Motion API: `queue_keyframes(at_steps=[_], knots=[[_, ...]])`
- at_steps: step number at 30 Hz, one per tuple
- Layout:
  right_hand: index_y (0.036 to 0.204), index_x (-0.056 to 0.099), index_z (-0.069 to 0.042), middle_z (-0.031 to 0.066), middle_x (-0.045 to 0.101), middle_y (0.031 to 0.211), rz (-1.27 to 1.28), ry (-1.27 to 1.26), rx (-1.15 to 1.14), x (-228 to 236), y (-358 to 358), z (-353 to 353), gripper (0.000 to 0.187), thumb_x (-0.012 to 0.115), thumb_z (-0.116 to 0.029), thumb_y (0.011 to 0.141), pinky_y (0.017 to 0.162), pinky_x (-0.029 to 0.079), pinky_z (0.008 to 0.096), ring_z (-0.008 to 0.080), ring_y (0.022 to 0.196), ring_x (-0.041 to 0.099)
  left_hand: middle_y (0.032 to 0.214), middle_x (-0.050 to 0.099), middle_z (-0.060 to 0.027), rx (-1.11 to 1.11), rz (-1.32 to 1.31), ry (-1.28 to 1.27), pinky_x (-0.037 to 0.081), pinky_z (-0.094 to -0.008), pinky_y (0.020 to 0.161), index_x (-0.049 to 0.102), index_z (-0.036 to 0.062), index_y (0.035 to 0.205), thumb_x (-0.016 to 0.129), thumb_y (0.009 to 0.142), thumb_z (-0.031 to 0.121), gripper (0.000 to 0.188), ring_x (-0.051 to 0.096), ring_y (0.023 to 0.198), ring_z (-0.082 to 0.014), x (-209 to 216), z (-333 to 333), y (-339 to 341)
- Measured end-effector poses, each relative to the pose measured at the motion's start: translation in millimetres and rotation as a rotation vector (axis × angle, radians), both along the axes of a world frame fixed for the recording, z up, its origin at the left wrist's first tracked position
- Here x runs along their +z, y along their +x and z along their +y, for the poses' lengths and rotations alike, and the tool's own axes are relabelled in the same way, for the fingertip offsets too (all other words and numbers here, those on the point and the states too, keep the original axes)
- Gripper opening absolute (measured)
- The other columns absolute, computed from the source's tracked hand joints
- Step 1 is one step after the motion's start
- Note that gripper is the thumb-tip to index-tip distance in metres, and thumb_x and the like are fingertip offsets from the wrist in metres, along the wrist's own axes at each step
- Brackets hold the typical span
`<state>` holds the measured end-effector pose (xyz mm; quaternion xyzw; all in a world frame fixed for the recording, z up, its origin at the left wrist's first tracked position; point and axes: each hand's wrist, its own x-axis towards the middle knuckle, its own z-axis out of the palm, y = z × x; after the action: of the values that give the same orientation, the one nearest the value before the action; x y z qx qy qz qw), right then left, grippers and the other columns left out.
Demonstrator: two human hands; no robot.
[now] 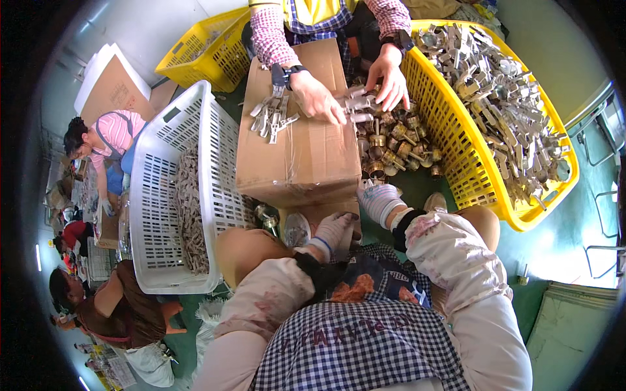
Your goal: Assembling and sorting small metal hinge components on a factory floor.
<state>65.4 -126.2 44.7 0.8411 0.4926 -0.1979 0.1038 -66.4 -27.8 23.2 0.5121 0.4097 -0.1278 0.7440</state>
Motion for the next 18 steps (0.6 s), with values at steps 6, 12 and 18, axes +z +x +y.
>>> queue_keyframes(at_steps=[6,12,18], knots=[[0.097,0.063,-0.006,0.0132,0.067,0.089,0.071,0.001,0.192,-6.4,-6.0,-4.5,0.021,0.051,-0.018,0.084,0.064,0.054,0.0400,0.0288,0.081,0.066,0.082,0.061,-0.0128,-0.085,-0.458,-0.061,0.051,-0.0381,0.047,0.058,0.0081,0.107,0.052,0.092,0.023,0.022,0.061,0.059,-0.0265,61.4,63.4,6.7],[0.101,0.067,-0.011,0.0085,0.068,0.099,0.222,-0.019,0.300,54.9,-31.1,7.0,0.024,0.063,-0.016,0.077,0.072,0.053,0.0387,0.0258,0.093,0.065,0.106,0.056,-0.0176,-0.166,-0.499,0.366,0.044,-0.0357,0.091,0.053,-0.0002,0.113,0.066,0.069,0.024,0.052,0.055,0.103,-0.0274,98.1,113.2,51.8],[0.091,0.069,-0.013,0.0064,0.068,0.088,0.251,-0.072,0.324,39.9,-20.1,16.2,0.017,0.062,-0.019,0.077,0.066,0.052,0.0386,0.0260,0.085,0.066,0.098,0.059,-0.0108,-0.662,-0.714,1.293,0.047,-0.0314,0.084,0.052,0.0017,0.115,0.059,0.074,0.015,0.043,0.058,0.093,-0.0228,89.9,132.1,85.0]])
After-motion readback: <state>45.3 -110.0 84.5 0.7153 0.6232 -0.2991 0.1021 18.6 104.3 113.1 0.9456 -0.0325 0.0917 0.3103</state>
